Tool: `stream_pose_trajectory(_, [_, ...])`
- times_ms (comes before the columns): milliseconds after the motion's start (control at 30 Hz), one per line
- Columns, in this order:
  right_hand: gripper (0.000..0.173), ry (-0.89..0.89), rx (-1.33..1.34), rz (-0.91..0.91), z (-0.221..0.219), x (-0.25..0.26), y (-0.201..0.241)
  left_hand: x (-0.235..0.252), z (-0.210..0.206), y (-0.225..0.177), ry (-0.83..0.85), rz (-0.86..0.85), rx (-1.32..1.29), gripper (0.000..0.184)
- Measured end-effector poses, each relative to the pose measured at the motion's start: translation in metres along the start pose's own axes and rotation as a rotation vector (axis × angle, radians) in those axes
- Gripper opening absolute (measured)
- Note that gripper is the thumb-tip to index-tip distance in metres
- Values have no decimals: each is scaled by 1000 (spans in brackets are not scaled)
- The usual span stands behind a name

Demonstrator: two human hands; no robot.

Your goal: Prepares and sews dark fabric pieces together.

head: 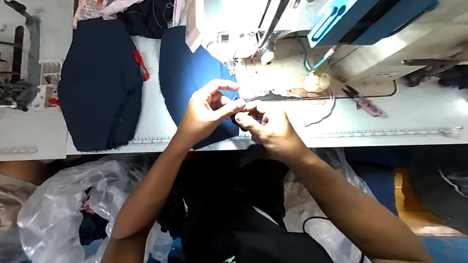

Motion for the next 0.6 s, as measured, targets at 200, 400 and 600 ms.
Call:
stream_pose_trajectory(200, [10,-163,202,-99,25,15,-23,29,14,15,-53,-50,781,31])
stream_pose_trajectory(400, [13,-191,215,-67,40,10,-36,-24,-17,37,218,-71,1147,38])
stream_pose_trajectory(600, [9,-324,-36,91,42,-4,-46,-14,-20,15,7,-19,1156,33])
Point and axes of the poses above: each hand's wrist, its own x-axis towards the middle knuckle, its own z-axis out of the back of the hand, y = z × x, the point moved 8 cm from there along x, towards the middle knuckle, and after that the axes turned 10 degrees about y, right-handed, at the moved point
